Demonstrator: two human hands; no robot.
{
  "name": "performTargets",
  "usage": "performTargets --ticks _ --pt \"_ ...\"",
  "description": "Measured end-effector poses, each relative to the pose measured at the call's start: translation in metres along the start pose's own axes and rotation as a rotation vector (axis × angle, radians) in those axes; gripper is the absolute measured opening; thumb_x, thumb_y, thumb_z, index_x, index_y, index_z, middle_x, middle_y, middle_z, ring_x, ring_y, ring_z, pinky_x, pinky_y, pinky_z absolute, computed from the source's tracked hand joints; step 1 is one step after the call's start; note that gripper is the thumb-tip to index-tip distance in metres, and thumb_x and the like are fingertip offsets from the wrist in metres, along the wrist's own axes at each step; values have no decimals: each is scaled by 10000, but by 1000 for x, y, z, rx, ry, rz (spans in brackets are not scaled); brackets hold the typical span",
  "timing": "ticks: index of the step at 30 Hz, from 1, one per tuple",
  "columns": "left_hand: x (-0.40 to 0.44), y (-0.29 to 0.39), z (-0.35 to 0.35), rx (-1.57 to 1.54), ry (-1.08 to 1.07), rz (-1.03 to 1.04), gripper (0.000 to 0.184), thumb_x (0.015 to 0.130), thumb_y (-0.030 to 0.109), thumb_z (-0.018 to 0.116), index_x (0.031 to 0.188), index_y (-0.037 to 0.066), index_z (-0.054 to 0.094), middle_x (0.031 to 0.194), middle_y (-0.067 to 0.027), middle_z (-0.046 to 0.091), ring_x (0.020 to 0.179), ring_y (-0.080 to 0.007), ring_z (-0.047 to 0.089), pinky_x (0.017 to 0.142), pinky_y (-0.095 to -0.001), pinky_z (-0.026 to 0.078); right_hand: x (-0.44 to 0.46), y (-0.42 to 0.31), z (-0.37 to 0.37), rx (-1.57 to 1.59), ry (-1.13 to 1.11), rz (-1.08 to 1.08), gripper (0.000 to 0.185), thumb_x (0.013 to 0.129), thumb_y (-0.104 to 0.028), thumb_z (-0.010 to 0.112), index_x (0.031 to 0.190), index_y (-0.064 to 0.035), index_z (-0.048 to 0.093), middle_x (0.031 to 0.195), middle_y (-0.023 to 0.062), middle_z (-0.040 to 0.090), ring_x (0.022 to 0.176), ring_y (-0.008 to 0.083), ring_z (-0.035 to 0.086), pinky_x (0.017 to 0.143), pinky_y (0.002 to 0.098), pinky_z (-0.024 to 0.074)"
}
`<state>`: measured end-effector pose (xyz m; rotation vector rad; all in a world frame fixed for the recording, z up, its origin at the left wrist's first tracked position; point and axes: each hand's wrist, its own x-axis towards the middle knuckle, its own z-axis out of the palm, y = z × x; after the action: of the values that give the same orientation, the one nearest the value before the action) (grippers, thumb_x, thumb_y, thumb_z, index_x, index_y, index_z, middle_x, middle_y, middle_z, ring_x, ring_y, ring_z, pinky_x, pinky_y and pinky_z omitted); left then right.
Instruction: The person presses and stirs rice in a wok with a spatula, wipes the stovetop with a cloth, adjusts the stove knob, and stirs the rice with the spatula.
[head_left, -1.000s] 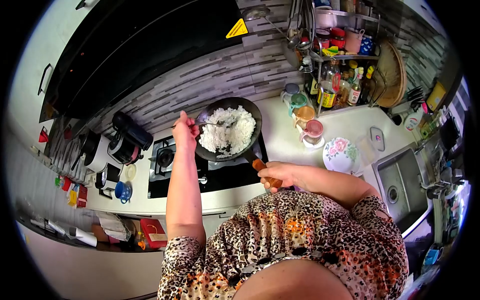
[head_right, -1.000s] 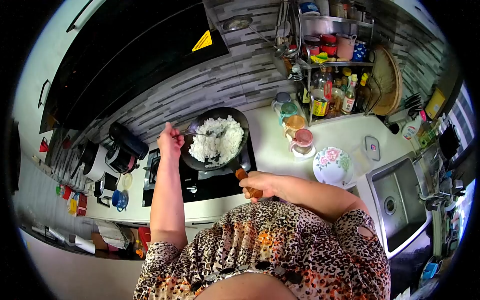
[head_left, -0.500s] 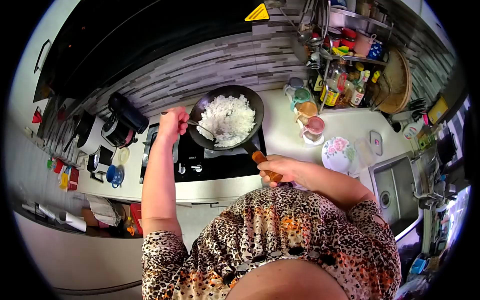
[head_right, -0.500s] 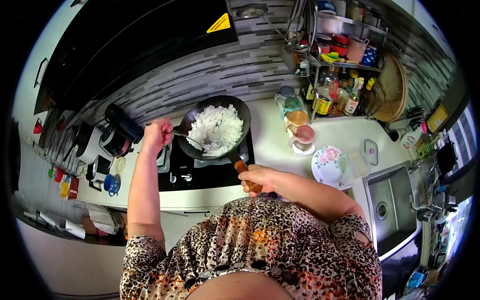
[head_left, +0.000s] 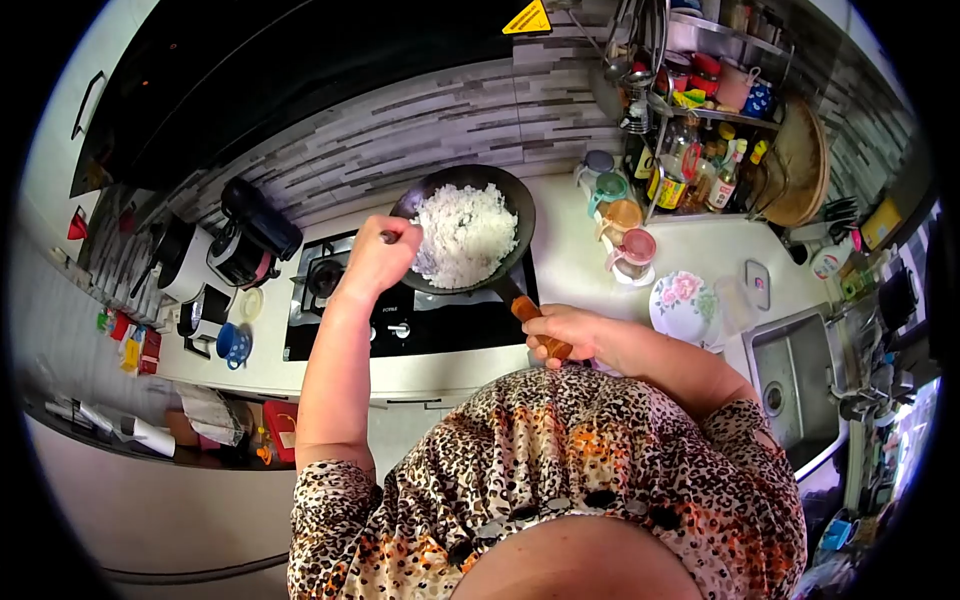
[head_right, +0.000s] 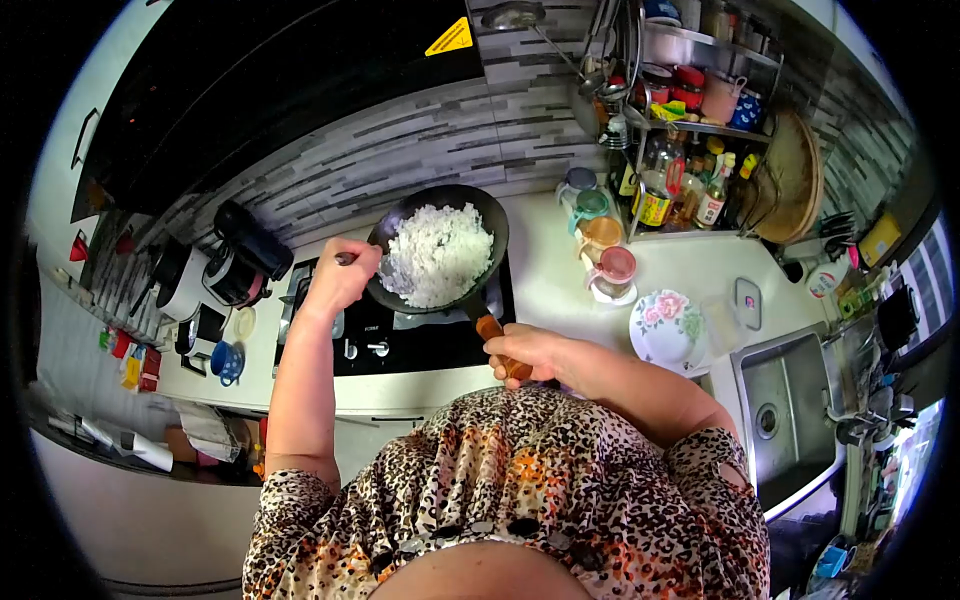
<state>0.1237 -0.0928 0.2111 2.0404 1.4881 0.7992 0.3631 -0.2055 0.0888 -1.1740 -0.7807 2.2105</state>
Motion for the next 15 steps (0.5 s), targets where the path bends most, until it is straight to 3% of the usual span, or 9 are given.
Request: performTargets --ticks 5,8,9,10,12,13,15 --pt "-9 24 -7 149 -48 54 258 774 223 576 692 -21 597 526 -93 445 543 -137 423 555 -318 381 2 -1 -1 1 -14 -3 154 874 -124 512 891 -31 391 689 65 486 577 159 489 422 301 407" --pt "-4 21 -6 154 -88 121 262 782 222 575 690 -22 604 524 -80 476 501 -131 439 518 -311 384 -1 -4 3 -33 3 5 153 880 -126 512 894 -30 393 688 61 485 581 156 492 423 300 408" --pt "-3 25 -4 119 -147 31 264 795 221 571 682 -15 608 520 -54 496 455 -127 457 461 -300 387 0 -3 2 -36 2 2 153 880 -126 512 894 -30 393 688 61 485 581 156 492 423 300 408" --pt "-1 24 0 92 -154 -53 249 753 238 581 659 12 624 557 -138 557 544 -257 553 592 -349 443 2 -1 1 -27 -2 -2 152 883 -126 509 897 -29 393 688 62 486 581 155 494 423 300 409" --pt "6 14 18 -70 -142 -15 291 807 228 569 634 -6 588 497 -15 475 412 -126 468 404 -284 388 3 1 1 -19 -2 -18 150 886 -126 507 900 -28 394 687 62 487 581 154 496 422 299 410" --pt "4 27 23 -189 -127 -121 305 808 227 572 607 -3 572 489 -16 468 401 -122 468 405 -286 388 2 1 2 -17 -6 -17 150 886 -122 506 901 -24 394 684 62 487 579 155 498 421 301 409" --pt "14 20 43 -353 -43 -99 317 814 207 561 567 10 545 487 -34 483 394 -136 480 402 -290 401 0 -1 4 4 -30 -19 153 883 -115 505 897 -16 389 672 63 482 573 160 498 417 307 407"
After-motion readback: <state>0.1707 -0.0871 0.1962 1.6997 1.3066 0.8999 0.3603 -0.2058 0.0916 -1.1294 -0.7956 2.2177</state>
